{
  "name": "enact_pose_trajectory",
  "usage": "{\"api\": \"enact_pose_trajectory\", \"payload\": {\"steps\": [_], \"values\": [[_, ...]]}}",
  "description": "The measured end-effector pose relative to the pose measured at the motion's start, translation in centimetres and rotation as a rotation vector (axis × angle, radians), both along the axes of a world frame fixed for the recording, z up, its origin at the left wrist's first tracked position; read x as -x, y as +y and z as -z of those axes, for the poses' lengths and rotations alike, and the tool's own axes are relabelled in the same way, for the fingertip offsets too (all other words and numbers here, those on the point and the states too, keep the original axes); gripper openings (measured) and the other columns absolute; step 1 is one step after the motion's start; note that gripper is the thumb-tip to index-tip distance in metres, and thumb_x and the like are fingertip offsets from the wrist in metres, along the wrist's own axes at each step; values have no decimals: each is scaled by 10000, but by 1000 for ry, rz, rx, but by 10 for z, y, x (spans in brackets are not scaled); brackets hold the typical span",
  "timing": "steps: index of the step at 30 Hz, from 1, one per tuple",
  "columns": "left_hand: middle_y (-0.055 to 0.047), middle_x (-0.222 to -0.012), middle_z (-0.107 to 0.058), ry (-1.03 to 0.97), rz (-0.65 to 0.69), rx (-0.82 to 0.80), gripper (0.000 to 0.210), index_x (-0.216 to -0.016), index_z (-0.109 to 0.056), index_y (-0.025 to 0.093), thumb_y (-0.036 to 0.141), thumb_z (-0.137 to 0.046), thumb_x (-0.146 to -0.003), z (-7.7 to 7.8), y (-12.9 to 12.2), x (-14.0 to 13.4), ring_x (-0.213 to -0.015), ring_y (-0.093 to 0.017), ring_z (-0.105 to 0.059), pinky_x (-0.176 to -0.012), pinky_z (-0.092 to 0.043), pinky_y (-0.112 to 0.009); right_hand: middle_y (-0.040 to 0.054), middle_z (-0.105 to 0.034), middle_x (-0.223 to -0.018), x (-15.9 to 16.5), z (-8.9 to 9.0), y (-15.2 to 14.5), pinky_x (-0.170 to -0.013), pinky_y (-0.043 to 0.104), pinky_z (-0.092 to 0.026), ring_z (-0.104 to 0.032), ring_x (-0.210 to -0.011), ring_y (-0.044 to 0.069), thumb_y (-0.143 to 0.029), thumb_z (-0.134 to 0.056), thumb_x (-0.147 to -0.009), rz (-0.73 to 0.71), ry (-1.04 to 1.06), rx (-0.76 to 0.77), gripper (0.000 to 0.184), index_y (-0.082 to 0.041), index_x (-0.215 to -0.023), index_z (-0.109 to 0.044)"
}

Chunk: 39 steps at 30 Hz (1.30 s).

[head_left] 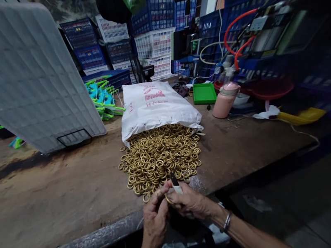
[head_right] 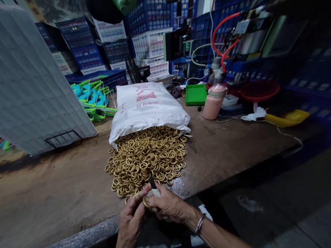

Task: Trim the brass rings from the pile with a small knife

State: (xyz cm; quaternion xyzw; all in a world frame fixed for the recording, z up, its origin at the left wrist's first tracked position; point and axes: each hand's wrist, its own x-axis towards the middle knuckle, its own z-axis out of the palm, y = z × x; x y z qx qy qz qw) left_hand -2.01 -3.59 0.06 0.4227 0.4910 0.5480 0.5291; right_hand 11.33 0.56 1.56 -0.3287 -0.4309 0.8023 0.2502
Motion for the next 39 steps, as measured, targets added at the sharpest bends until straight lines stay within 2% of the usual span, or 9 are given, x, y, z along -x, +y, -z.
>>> {"api": "enact_pose_trajectory", "payload": {"steps": [3,7,13,18,21,27,31,36,39], "values": [[-91,-1026,-655,12,24,-18,214,-885,-671,173,296,-584,-733,4,0,0,-1008,-224,-554,-892,-405,-319,-128,-354,-513,0,4,0,-329,137,-159,-180,-334,1,-422,-602,-688,-51,53,44,367,-218,-907,-389],[-50,-775,-664,102,-7,-1,161,-772,-637,161,299,-556,-751,10,0,2,-740,-173,-598,-705,-463,-268,-123,-375,-513,0,12,2,-333,148,-148,-179,-327,8,-463,-538,-736,-60,-55,28,339,-226,-919,-379],[-20,-646,-602,482,-128,-134,90,-687,-634,186,259,-586,-705,8,1,8,-645,-169,-546,-639,-421,-263,-63,-417,-582,-4,10,5,-495,182,-305,-367,-517,60,-462,-425,-816,162,-380,-483,286,-180,-792,-467],[-31,-650,-609,474,-93,-140,70,-683,-645,202,248,-593,-693,4,2,6,-646,-183,-539,-649,-408,-274,-56,-413,-609,0,5,4,-538,198,-281,-364,-587,77,-421,-451,-805,155,-557,-755,283,-170,-676,-467],[-29,-667,-603,394,-73,-94,113,-691,-631,188,290,-588,-711,0,3,3,-675,-176,-538,-669,-411,-265,-56,-401,-598,4,3,5,-530,197,-275,-355,-579,76,-400,-420,-823,170,-565,-748,289,-170,-651,-455],[45,-563,-497,0,141,212,283,-787,-496,173,455,-498,-767,-5,1,-2,-382,-55,-389,-381,-316,-168,-55,-444,-576,5,2,5,-526,189,-301,-390,-564,78,-375,-433,-815,179,-507,-609,259,-176,-653,-468],[34,-617,-524,-164,170,237,285,-797,-462,174,456,-500,-774,-3,0,-4,-403,-48,-408,-387,-333,-162,-45,-480,-562,3,2,4,-544,196,-320,-428,-568,86,-367,-437,-814,154,-470,-554,255,-175,-651,-474],[37,-607,-520,-220,143,234,266,-775,-469,171,428,-537,-765,-3,-2,-6,-422,-51,-424,-399,-348,-162,-36,-503,-543,0,2,7,-567,196,-353,-460,-546,86,-289,-388,-816,113,-392,-468,230,-174,-633,-464],[39,-609,-533,-229,121,243,258,-770,-464,175,421,-543,-763,-3,-3,-6,-419,-48,-432,-402,-354,-159,-28,-503,-562,-3,3,8,-558,198,-346,-459,-545,88,-253,-362,-812,165,-495,-537,229,-171,-625,-466]]}}
